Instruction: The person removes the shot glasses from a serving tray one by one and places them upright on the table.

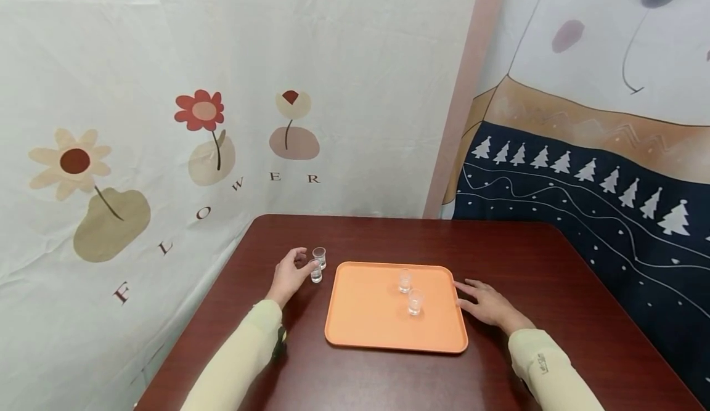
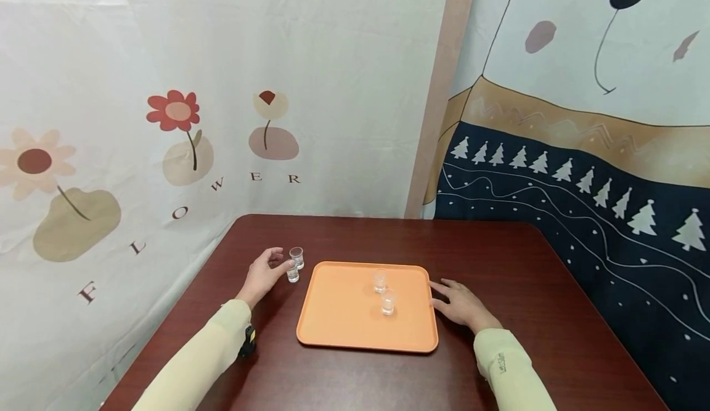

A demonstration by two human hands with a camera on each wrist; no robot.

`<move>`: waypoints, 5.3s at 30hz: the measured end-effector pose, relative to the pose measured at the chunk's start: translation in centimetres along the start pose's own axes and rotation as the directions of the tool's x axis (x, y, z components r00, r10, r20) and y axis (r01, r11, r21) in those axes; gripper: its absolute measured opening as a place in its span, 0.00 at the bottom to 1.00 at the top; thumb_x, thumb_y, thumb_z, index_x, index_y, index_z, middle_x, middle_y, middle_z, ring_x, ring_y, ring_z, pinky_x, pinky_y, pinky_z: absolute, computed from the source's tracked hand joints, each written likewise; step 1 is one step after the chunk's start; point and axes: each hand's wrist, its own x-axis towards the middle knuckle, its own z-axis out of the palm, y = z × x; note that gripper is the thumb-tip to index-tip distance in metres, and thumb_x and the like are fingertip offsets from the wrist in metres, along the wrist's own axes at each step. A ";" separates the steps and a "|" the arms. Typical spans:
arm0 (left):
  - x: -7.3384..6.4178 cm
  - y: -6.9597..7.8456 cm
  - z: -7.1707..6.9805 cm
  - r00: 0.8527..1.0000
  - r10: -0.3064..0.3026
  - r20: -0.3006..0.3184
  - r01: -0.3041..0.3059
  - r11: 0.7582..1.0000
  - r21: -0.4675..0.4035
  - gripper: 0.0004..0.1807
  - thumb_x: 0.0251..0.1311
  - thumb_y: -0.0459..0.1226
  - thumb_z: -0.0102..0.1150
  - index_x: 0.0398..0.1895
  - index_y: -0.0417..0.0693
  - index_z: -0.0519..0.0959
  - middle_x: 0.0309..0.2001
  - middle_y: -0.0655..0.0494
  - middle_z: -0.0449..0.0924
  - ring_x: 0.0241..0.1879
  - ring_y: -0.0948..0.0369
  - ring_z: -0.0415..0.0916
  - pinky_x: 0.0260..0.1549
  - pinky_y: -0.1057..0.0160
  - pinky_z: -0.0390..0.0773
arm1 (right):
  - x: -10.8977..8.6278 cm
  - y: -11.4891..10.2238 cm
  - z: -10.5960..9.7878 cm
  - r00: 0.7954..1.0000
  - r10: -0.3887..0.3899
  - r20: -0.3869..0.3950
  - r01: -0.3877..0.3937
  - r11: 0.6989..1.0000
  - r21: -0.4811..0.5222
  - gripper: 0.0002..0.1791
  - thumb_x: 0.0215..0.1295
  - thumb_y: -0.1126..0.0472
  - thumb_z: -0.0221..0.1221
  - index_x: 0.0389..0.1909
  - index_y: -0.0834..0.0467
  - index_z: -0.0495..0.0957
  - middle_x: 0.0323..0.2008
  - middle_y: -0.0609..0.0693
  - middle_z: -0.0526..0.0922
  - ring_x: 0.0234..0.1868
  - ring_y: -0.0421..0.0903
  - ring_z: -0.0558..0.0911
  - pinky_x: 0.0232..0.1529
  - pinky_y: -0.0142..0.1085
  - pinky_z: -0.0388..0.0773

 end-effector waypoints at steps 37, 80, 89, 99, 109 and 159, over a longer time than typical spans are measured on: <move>-1.7 8.1 9.8 0.959 0.121 0.256 -0.102 0.991 -0.088 0.30 0.62 0.41 0.68 0.66 0.45 0.71 0.60 0.47 0.75 0.63 0.48 0.70 0.58 0.46 0.71 | 0.0 0.2 -0.1 1.000 -0.009 -0.007 0.009 1.000 -0.008 0.35 0.71 0.40 0.55 0.73 0.53 0.66 0.69 0.69 0.63 0.68 0.72 0.61 0.61 0.69 0.59; -3.2 9.2 16.0 0.918 0.140 0.371 -0.119 0.990 -0.078 0.09 0.62 0.38 0.67 0.42 0.47 0.78 0.42 0.57 0.78 0.46 0.58 0.75 0.45 0.57 0.77 | -0.1 0.0 -0.1 1.000 -0.006 -0.012 0.005 1.000 -0.004 0.34 0.71 0.41 0.55 0.72 0.51 0.66 0.69 0.68 0.63 0.68 0.71 0.60 0.61 0.68 0.59; -2.9 9.0 14.8 0.929 0.113 0.352 -0.093 0.993 -0.072 0.11 0.63 0.41 0.67 0.44 0.48 0.78 0.46 0.57 0.78 0.50 0.56 0.75 0.44 0.57 0.78 | -0.3 0.1 -0.2 1.000 -0.009 -0.009 0.009 1.000 -0.005 0.34 0.71 0.41 0.55 0.72 0.52 0.66 0.69 0.68 0.63 0.68 0.71 0.60 0.61 0.68 0.59; -2.2 8.7 12.2 0.947 0.129 0.294 -0.113 0.991 -0.073 0.12 0.63 0.42 0.67 0.44 0.48 0.78 0.47 0.56 0.80 0.51 0.54 0.76 0.47 0.53 0.76 | -0.3 -0.1 -0.2 1.000 -0.008 -0.005 0.008 1.000 -0.004 0.33 0.71 0.42 0.56 0.72 0.52 0.67 0.68 0.69 0.63 0.67 0.72 0.61 0.61 0.69 0.59; -1.7 7.5 9.6 0.967 0.181 0.181 -0.179 0.983 -0.032 0.14 0.61 0.41 0.68 0.46 0.44 0.81 0.45 0.53 0.83 0.50 0.54 0.78 0.50 0.52 0.76 | -0.3 0.0 -0.1 0.999 -0.043 -0.021 0.042 0.999 -0.006 0.33 0.72 0.43 0.56 0.72 0.55 0.67 0.68 0.70 0.64 0.67 0.72 0.62 0.60 0.68 0.61; -4.8 -1.1 -0.6 0.999 0.016 0.037 -0.019 0.996 0.083 0.16 0.56 0.38 0.72 0.45 0.41 0.81 0.40 0.52 0.84 0.42 0.55 0.79 0.43 0.57 0.76 | -0.3 0.0 0.0 1.000 -0.013 -0.004 0.013 1.000 0.001 0.33 0.72 0.43 0.55 0.73 0.53 0.66 0.69 0.69 0.62 0.68 0.72 0.61 0.61 0.69 0.59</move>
